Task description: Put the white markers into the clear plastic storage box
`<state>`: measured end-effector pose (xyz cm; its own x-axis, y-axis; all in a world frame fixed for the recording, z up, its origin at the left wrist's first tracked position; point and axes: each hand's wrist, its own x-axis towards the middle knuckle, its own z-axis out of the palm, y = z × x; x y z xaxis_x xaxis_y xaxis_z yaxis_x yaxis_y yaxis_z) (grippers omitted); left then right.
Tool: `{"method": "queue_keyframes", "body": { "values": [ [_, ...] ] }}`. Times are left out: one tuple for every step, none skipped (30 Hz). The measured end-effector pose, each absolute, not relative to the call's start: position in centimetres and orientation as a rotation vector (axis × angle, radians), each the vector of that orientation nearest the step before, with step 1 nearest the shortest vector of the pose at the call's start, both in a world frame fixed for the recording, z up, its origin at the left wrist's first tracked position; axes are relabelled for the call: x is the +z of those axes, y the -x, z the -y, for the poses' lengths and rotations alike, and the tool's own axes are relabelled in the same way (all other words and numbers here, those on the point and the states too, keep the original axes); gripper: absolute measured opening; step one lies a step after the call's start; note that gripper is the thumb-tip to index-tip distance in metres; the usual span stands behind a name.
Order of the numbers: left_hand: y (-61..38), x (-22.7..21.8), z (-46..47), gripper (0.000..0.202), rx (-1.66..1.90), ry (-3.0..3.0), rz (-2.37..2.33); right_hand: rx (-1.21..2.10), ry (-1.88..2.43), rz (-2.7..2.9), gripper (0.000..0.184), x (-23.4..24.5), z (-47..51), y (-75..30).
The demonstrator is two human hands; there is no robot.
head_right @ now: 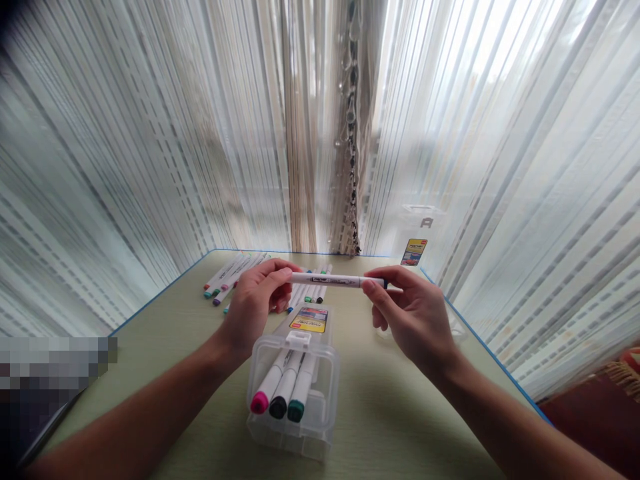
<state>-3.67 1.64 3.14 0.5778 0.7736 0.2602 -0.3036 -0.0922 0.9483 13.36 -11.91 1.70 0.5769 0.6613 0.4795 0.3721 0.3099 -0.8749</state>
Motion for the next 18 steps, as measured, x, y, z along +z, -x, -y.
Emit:
{"method": "queue_keyframes", "body": {
  "values": [
    [3.67, 3.14, -1.63, 0.015, 0.949, -1.385, -0.441, 0.240, 1.300, 1.007, 0.023, 1.73, 11.92, -13.35],
    [3.68, 3.14, -1.62, 0.015, 0.948, -1.384, -0.443, 0.237, 1.301, 1.007, 0.023, 1.75, 11.92, -13.34],
    [3.69, 3.14, -1.62, 0.015, 0.947, -1.382, -0.444, 0.234, 1.301, 1.006, 0.023, 1.76, 11.91, -13.33],
    [3.71, 3.13, -1.62, 0.014, 0.945, -1.382, -0.444, 0.231, 1.300, 1.006, 0.023, 1.77, 11.91, -13.33],
    [3.73, 3.13, -1.62, 0.014, 0.945, -1.381, -0.445, 0.228, 1.298, 1.006, 0.023, 1.78, 11.90, -13.32],
    [3.74, 3.12, -1.63, 0.014, 0.947, -1.379, -0.445, 0.226, 1.296, 1.006, 0.023, 1.78, 11.89, -13.32],
    [3.75, 3.12, -1.65, 0.014, 0.947, -1.379, -0.446, 0.227, 1.296, 1.008, 0.024, 1.78, 11.89, -13.32],
    [3.76, 3.10, -1.66, 0.014, 0.949, -1.379, -0.447, 0.228, 1.296, 1.008, 0.023, 1.79, 11.90, -13.32],
    [3.76, 3.08, -1.67, 0.015, 0.949, -1.379, -0.448, 0.231, 1.296, 1.009, 0.023, 1.79, 11.92, -13.33],
    [3.76, 3.06, -1.67, 0.015, 0.948, -1.380, -0.450, 0.234, 1.295, 1.009, 0.023, 1.80, 11.94, -13.33],
    [3.75, 3.03, -1.67, 0.015, 0.946, -1.379, -0.452, 0.238, 1.293, 1.010, 0.023, 1.80, 11.96, -13.34],
    [3.74, 3.01, -1.66, 0.015, 0.943, -1.377, -0.453, 0.240, 1.289, 1.010, 0.023, 1.81, 11.98, -13.34],
    [3.74, 2.99, -1.65, 0.014, 0.942, -1.375, -0.454, 0.242, 1.287, 1.011, 0.023, 1.82, 11.99, -13.34],
    [3.73, 2.97, -1.65, 0.014, 0.941, -1.374, -0.454, 0.244, 1.284, 1.011, 0.023, 1.84, 11.99, -13.33],
    [3.72, 2.96, -1.64, 0.015, 0.941, -1.374, -0.452, 0.244, 1.283, 1.011, 0.024, 1.86, 11.98, -13.31],
    [3.72, 2.96, -1.65, 0.015, 0.942, -1.376, -0.450, 0.244, 1.283, 1.011, 0.024, 1.88, 11.97, -13.29],
    [3.71, 2.96, -1.67, 0.015, 0.944, -1.381, -0.450, 0.245, 1.283, 1.011, 0.024, 1.91, 11.95, -13.27],
    [3.70, 2.97, -1.69, 0.015, 0.946, -1.386, -0.453, 0.246, 1.285, 1.010, 0.024, 1.93, 11.92, -13.25]
  ]
}}
